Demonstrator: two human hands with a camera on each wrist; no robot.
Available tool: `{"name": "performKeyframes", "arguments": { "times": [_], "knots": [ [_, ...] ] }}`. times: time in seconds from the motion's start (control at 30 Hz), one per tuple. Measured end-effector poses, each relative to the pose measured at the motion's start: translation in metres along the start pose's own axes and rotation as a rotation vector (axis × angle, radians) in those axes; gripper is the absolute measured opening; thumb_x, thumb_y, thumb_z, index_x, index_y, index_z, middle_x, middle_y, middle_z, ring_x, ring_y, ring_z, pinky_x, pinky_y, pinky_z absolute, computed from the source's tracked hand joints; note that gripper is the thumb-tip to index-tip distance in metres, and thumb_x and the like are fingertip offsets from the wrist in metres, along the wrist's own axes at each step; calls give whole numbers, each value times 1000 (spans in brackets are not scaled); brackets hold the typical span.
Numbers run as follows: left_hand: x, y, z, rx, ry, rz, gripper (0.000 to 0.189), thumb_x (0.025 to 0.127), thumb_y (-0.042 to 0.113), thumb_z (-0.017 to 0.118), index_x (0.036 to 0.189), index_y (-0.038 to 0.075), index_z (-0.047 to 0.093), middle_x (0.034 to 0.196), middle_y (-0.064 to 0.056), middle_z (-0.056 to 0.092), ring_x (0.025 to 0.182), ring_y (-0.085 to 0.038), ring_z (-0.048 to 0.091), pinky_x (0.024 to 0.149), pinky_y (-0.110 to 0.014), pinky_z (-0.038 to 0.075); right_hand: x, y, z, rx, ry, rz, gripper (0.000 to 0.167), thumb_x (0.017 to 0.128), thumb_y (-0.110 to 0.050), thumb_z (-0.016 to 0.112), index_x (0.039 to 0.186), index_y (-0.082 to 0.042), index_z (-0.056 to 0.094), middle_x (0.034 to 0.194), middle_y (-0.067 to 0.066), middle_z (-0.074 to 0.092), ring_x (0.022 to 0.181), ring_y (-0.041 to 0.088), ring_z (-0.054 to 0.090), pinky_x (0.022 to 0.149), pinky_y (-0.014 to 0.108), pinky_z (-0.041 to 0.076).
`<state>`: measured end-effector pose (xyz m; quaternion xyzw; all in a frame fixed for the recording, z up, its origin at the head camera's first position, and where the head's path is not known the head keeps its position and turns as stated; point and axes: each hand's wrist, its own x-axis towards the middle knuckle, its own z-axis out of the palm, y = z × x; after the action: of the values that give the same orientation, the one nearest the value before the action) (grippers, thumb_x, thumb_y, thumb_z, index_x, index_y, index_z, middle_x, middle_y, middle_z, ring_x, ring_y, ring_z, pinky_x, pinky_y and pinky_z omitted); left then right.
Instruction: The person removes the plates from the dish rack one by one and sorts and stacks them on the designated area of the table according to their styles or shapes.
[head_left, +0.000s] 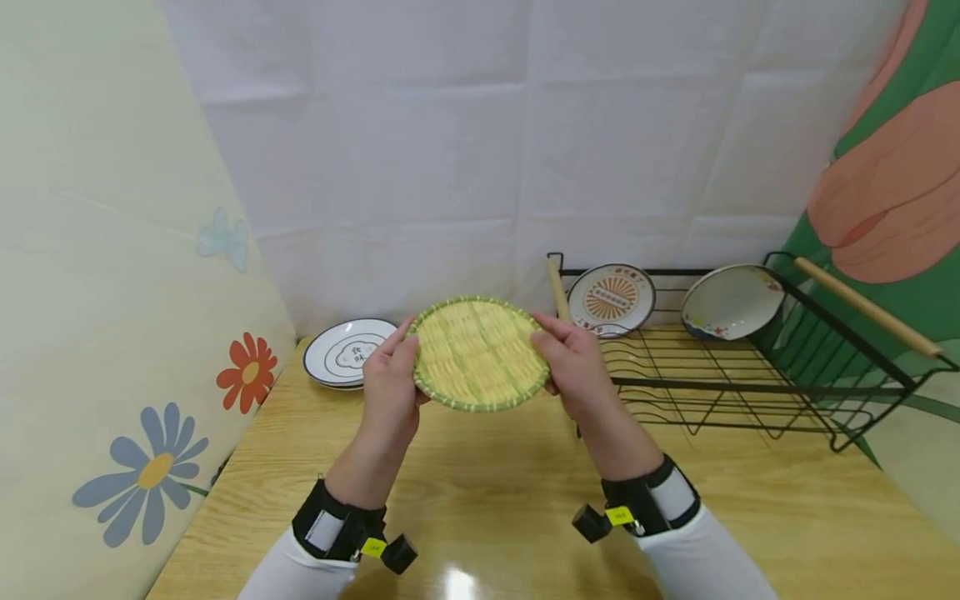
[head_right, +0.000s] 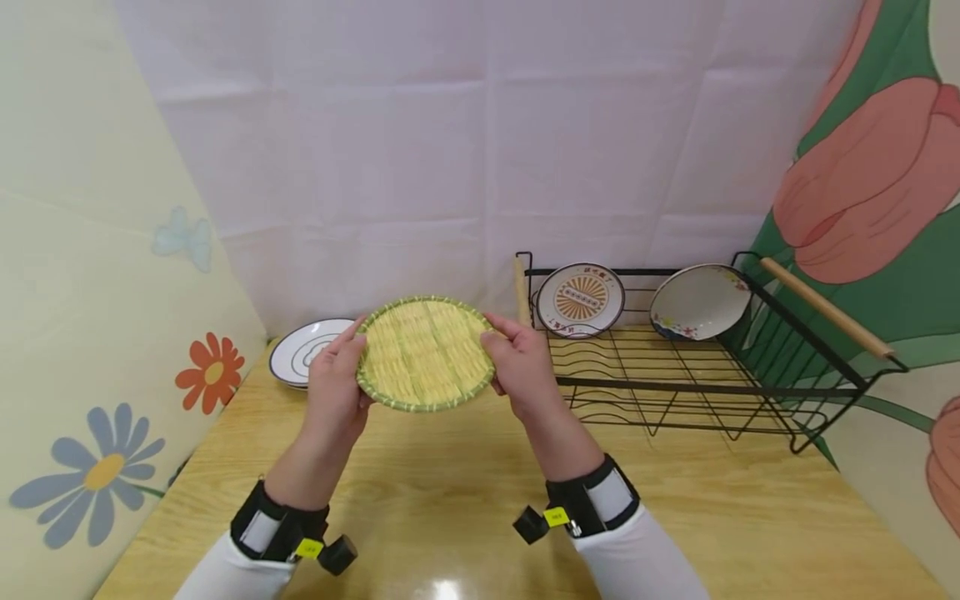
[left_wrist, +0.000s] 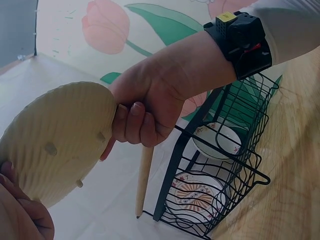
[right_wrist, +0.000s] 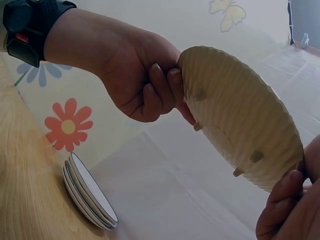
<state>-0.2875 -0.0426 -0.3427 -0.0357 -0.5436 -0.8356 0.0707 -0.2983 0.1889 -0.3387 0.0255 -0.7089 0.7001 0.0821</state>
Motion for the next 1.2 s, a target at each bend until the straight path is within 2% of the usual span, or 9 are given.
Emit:
{"name": "performKeyframes", "arguments": {
  "times": [0.13, 0.37, 0.47, 0.6, 0.77, 0.97, 1.03, 1.2],
  "knots": [
    [2, -2, 0, -2, 13, -2, 39, 104, 18, 52, 143, 18, 61, 123, -15, 75, 82, -14, 79, 55, -25, 60, -1, -1, 1, -1, 11, -12, 41, 102, -14, 57, 143, -9, 60, 81, -6, 73, 43, 5, 47, 37, 20, 37],
    [5, -4, -2, -10, 33, 24, 39, 104, 17, 54, 142, 13, 61, 126, -16, 73, 88, -15, 79, 61, -28, 62, -2, -1, 5, 17, 28, -29, 43, 100, -11, 57, 143, -8, 60, 77, -5, 72, 43, 6, 46, 38, 20, 36],
    [4, -6, -2, -5, 27, 29, 40, 105, 18, 53, 143, 13, 60, 129, -15, 72, 94, -17, 79, 67, -29, 62, -1, 2, 6, 32, 27, -27, 44, 99, -10, 56, 143, -10, 60, 86, -2, 75, 44, 6, 48, 39, 20, 37],
    [8, -11, -4, 10, 30, 28, 38, 104, 18, 55, 141, 15, 62, 130, -12, 72, 98, -18, 78, 72, -31, 63, 1, 4, 8, 42, 43, -11, 46, 100, -11, 55, 145, -14, 58, 110, 10, 75, 51, 6, 55, 44, 18, 43],
    [18, -17, -5, 37, 35, 34, 38, 104, 19, 56, 140, 12, 63, 131, -11, 71, 102, -19, 77, 76, -32, 62, 6, 9, 12, 88, 88, -28, 45, 102, -13, 55, 146, -15, 57, 120, 16, 72, 55, 5, 61, 45, 17, 47],
    [33, -19, -7, 69, 54, 54, 40, 103, 17, 56, 141, 6, 61, 134, -16, 68, 102, -17, 76, 77, -31, 62, 11, 10, 26, 185, 188, -44, 43, 103, -14, 56, 146, -12, 57, 127, 15, 69, 50, 4, 50, 43, 16, 39],
    [40, -18, -9, 89, 60, 61, 41, 104, 18, 56, 142, 6, 60, 134, -17, 68, 100, -16, 77, 75, -30, 63, 16, 10, 31, 210, 206, -44, 43, 104, -15, 56, 147, -13, 56, 134, 14, 67, 50, 4, 48, 43, 16, 39],
    [66, -23, -13, 112, 64, 58, 42, 105, 21, 55, 145, 7, 58, 135, -19, 67, 92, -11, 76, 70, -28, 63, 40, 13, 45, 274, 258, -17, 42, 104, -19, 58, 145, -16, 59, 143, 8, 64, 57, 1, 54, 48, 14, 43]
  ]
}}
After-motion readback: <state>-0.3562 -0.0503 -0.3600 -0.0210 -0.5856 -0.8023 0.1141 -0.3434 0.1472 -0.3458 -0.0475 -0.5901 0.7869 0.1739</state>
